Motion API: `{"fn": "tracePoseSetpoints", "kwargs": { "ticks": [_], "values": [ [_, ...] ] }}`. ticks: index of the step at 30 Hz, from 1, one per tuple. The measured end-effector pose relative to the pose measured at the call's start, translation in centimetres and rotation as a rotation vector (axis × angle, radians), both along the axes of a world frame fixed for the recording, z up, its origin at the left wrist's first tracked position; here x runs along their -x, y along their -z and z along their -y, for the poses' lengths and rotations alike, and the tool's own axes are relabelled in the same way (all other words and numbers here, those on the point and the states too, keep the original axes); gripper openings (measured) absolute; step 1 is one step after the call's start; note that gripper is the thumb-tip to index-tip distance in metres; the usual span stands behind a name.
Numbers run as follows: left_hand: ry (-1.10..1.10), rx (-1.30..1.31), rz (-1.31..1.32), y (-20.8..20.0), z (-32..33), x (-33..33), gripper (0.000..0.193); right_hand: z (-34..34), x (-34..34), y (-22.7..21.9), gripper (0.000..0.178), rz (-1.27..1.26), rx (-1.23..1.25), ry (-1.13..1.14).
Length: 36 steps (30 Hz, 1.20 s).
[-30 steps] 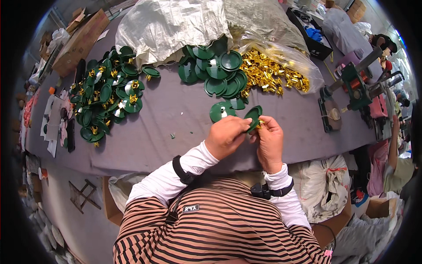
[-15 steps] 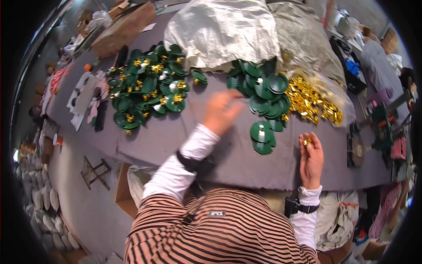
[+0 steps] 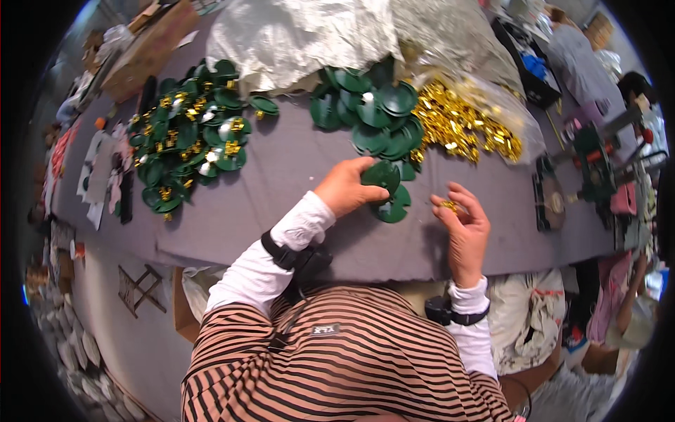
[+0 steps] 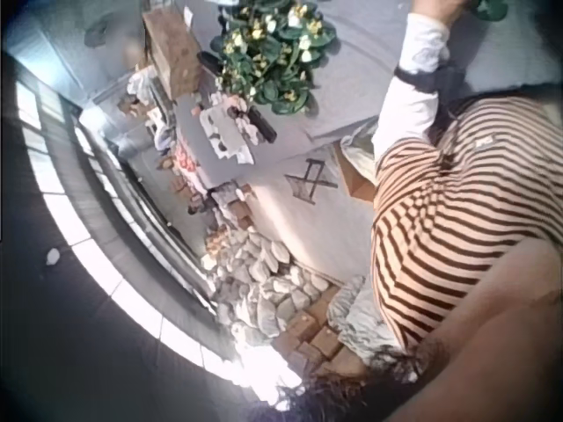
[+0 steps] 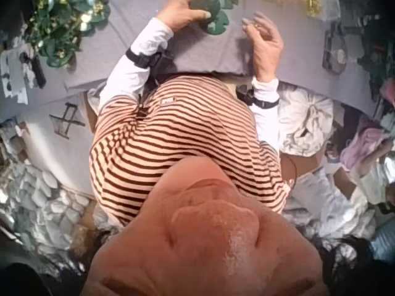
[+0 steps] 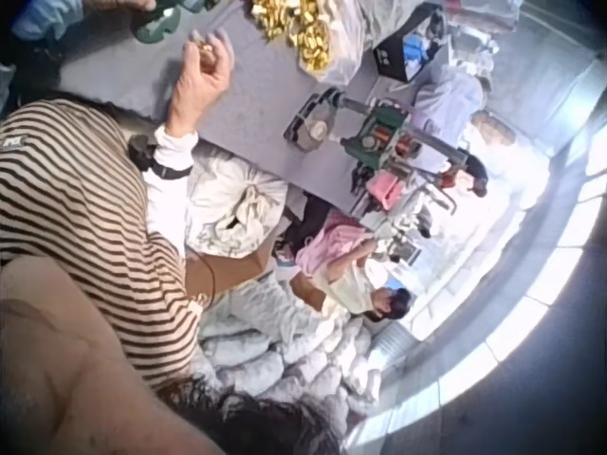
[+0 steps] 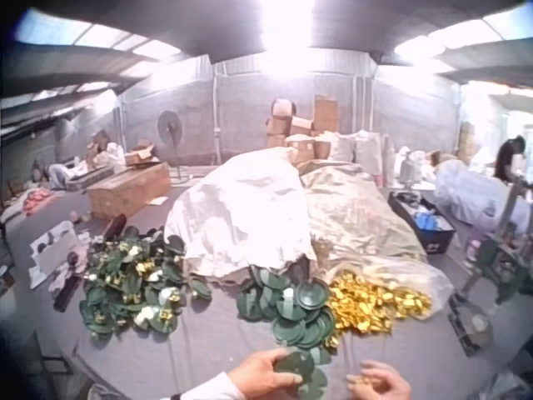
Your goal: The person assembles small gold decorative items onto green plastic circular bases by hand.
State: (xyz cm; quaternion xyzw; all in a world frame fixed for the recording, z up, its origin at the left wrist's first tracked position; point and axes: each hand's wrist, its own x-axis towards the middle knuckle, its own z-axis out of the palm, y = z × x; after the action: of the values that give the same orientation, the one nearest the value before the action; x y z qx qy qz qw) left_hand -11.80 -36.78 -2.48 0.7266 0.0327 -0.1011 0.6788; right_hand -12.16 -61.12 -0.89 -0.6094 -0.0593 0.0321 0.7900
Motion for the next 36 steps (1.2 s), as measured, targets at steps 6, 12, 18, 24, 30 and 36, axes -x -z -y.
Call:
{"fn": "tracePoseSetpoints", "kwargs": {
  "ticks": [6, 12, 18, 24, 30, 36],
  "values": [
    [-0.037, 0.216, -0.073, -1.5, 4.0, 1.5, 0.029, -0.3, 0.4, 0.6, 0.028, 0.273, 0.505, 0.059],
    [-0.043, 0.16, 0.041, 0.8, 6.5, 1.8, 0.026, -1.4, 0.8, 0.5, 0.032, -0.024, -0.009, 0.036],
    [-0.013, 0.105, 0.176, 1.0, 8.0, 2.6, 0.028, -0.9, 0.3, 1.4, 0.03, 0.588, 0.638, 0.161],
    [-0.137, -0.05, 0.282, 0.1, 7.9, 2.7, 0.023, -1.0, 1.1, 1.2, 0.024, 0.449, 0.519, 0.159],
    [-0.128, -0.122, 0.473, -0.1, 8.3, 3.0, 0.024, -0.8, 1.4, 2.0, 0.019, 0.234, 0.257, 0.237],
    [-0.087, -0.383, 0.838, -0.4, 7.2, 3.5, 0.029, -1.7, 1.6, 1.3, 0.015, -0.042, 0.13, 0.132]
  ]
}}
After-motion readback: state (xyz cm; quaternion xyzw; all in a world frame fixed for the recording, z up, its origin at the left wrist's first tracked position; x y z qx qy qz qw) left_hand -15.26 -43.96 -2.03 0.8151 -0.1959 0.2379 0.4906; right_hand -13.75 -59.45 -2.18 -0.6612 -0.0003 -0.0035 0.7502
